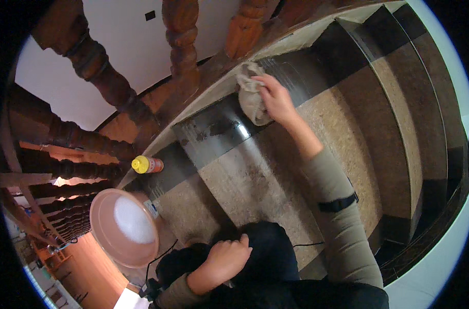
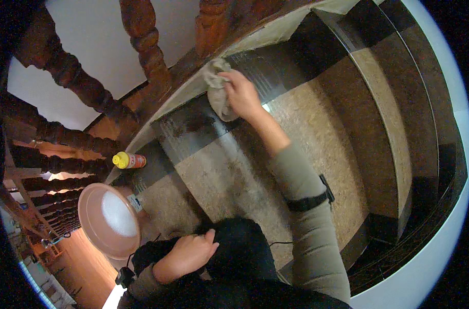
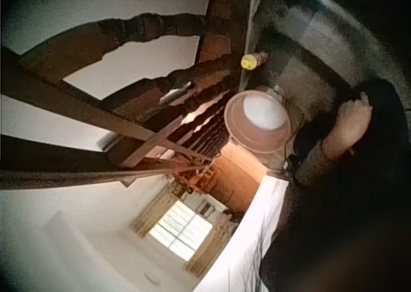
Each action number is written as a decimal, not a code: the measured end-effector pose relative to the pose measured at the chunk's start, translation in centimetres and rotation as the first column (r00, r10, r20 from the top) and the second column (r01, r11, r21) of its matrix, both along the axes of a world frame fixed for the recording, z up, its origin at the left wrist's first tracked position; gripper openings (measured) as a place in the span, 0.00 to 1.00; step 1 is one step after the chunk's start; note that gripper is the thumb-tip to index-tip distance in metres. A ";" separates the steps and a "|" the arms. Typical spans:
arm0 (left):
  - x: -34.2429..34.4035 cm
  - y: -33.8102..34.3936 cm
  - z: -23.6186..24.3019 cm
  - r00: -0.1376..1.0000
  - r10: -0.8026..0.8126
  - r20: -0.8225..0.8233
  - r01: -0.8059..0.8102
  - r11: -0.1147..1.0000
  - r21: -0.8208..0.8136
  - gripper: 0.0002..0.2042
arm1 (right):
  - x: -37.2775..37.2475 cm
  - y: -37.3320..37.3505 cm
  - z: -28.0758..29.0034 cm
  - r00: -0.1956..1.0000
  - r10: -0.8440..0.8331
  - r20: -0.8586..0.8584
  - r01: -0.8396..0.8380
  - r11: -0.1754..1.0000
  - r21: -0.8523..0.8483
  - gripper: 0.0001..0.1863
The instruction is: The person wipes the risers and treads of a curved marble staircase with a cloth, repeatedly dipping the cloth into a pink bucket of soapy water and wringing it out. A yellow-capped bottle sits on a step nearby.
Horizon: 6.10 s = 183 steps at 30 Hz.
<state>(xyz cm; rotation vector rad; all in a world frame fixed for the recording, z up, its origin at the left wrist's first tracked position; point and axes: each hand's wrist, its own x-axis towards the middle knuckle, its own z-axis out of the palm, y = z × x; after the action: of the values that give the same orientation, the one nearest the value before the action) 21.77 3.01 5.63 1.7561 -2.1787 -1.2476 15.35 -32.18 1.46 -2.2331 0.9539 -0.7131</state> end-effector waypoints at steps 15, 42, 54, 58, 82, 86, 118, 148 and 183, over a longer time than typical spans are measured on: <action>7.5 -0.9 2.3 0.590 0.591 -0.550 -0.726 0.686 -0.042 0.39 | -1.5 18.2 4.6 0.753 -0.300 0.585 -0.446 0.422 0.790 0.25; 23.7 24.0 -42.9 0.471 0.596 0.650 -0.844 0.520 0.135 0.08 | 6.0 31.8 -7.4 0.771 0.576 -0.272 -0.177 0.604 0.777 0.11; 25.2 26.3 -44.5 0.510 0.677 0.530 -0.847 0.502 0.174 0.08 | 6.4 32.0 -8.1 0.735 0.618 -0.280 -0.288 0.658 0.696 0.11; 24.9 26.5 -46.2 0.517 0.682 0.517 -0.845 0.504 0.181 0.09 | 5.9 32.1 -8.5 0.724 0.644 -0.249 -0.354 0.656 0.667 0.11; 26.1 25.9 -40.9 0.467 0.845 0.259 -0.882 0.427 0.199 0.06 | 4.8 32.6 -9.6 0.612 0.692 -0.382 -0.433 0.698 0.571 0.15; 27.4 27.9 -41.4 0.490 0.831 0.263 -0.868 0.435 0.241 0.06 | 4.7 33.1 -9.7 0.596 0.685 -0.419 -0.474 0.721 0.505 0.15; 27.1 25.5 -36.5 0.272 0.961 0.057 -0.864 0.218 0.454 0.03 | 5.6 33.7 -8.8 0.546 0.745 -0.383 -0.379 0.627 0.680 0.17; 21.6 25.3 -18.8 -0.706 0.257 -0.660 -0.646 0.145 0.749 0.29 | 25.1 48.9 -12.5 0.824 0.507 0.252 -0.470 0.365 0.804 0.37; 22.3 36.4 -33.9 0.491 0.852 0.183 -0.860 0.508 -0.056 0.23 | 26.3 48.5 -17.0 0.694 0.709 -0.127 -0.409 0.533 0.741 0.16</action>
<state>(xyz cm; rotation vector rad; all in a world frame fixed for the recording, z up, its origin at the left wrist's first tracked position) 44.04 39.45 -28.30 2.5349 -0.9286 -0.8404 41.66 16.34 -15.50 -1.8423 0.4406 0.4146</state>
